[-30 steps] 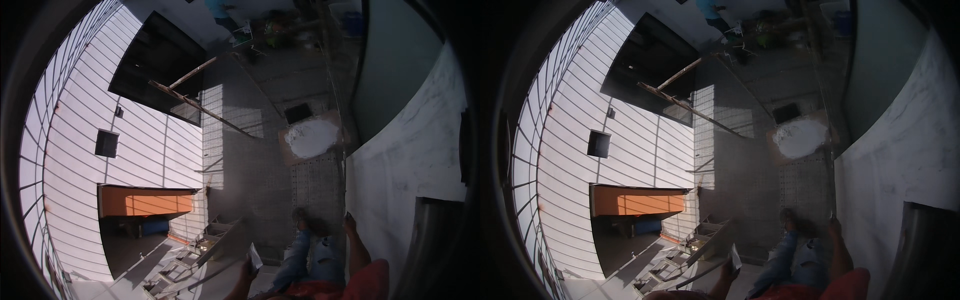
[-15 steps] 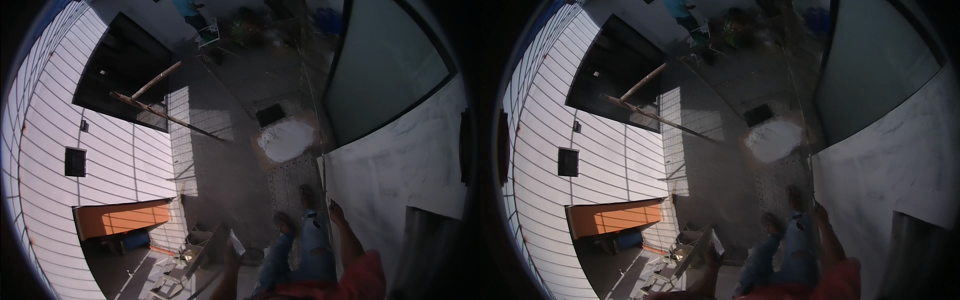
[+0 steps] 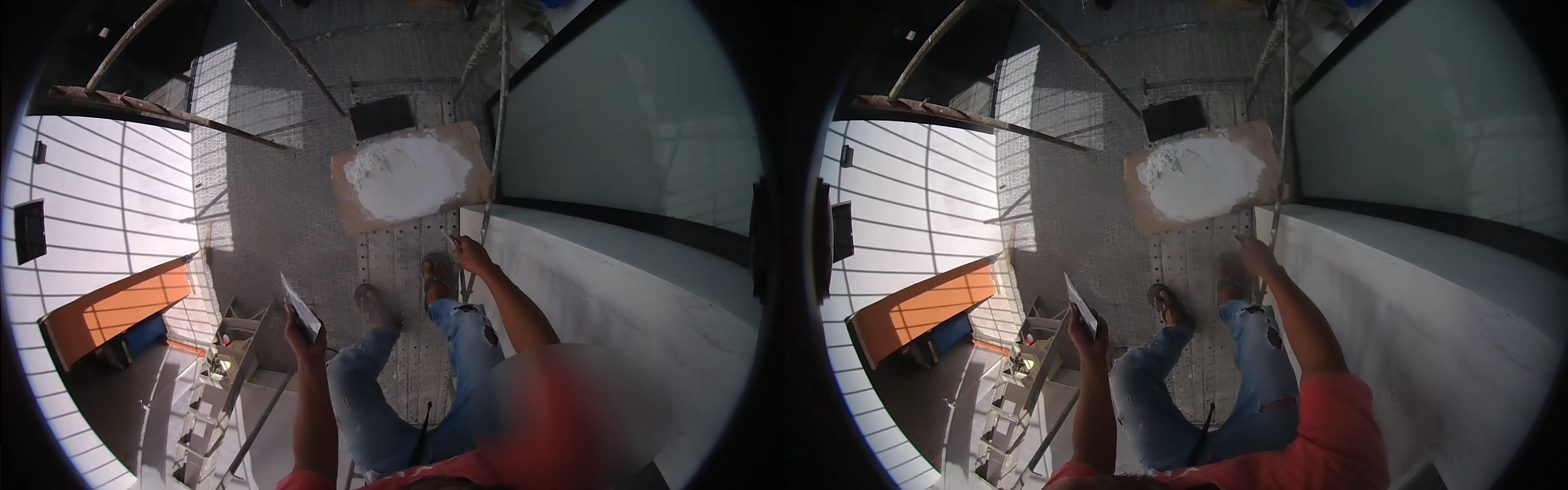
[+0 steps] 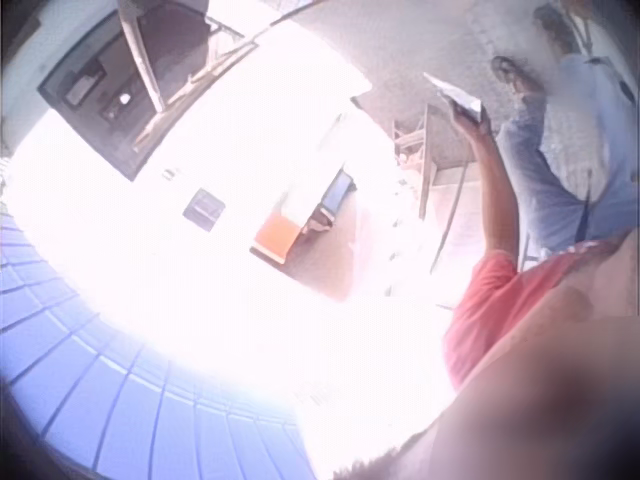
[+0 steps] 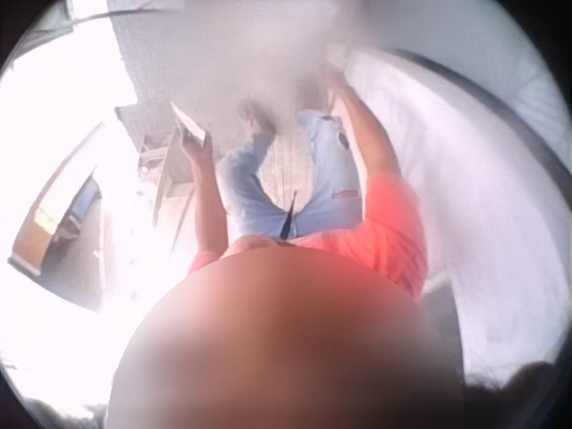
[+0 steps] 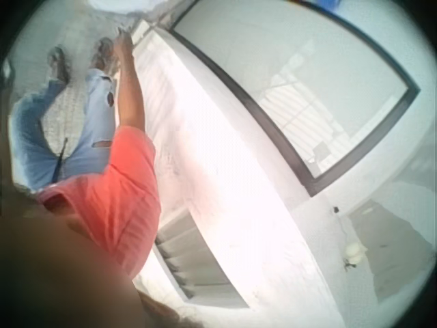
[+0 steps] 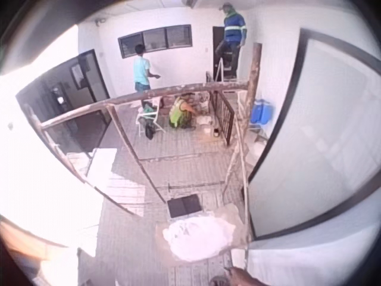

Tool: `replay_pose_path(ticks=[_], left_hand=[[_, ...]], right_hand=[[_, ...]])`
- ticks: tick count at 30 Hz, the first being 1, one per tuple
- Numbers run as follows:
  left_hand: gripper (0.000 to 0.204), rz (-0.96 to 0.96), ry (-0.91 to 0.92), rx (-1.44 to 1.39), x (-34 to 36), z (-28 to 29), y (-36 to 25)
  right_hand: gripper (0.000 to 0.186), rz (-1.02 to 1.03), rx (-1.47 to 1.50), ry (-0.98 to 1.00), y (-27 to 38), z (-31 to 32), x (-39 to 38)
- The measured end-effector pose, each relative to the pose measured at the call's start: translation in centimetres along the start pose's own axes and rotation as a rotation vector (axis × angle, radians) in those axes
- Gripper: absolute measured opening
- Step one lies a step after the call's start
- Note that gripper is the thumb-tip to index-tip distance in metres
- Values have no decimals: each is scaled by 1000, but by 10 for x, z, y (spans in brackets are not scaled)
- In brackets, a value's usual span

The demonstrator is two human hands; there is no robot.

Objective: The person applies plaster to a wall using a trowel and hawk. They repeatedly scoop plaster from a board, spread it on the wall, and smooth the surface. The person works on a scaffold in an outdoor construction area.

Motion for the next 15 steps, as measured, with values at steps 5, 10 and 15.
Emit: replay_pose_path(ticks=[5, 10, 15], left_hand=[[44, -76, -234, 29, 141, 18, 28], [31, -116, 52, -260, 240, 38, 15], [30, -250, 320, -266, 275, 43, -21]], right_hand=[[39, 86, -261, 8, -14, -37, 173], [42, 137, -461, -47, -16, -69, 341], [42, 193, -604, -101, 0, -90, 453]])
Point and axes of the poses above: each hand's wrist, its own x-axis towards the middle knuckle, its own z-axis out of the back of the hand, y = z × x, the point moved 1 cm from there along x, towards the middle knuckle, and after that the axes turned 3 degrees about z, right-handed, at the moved point
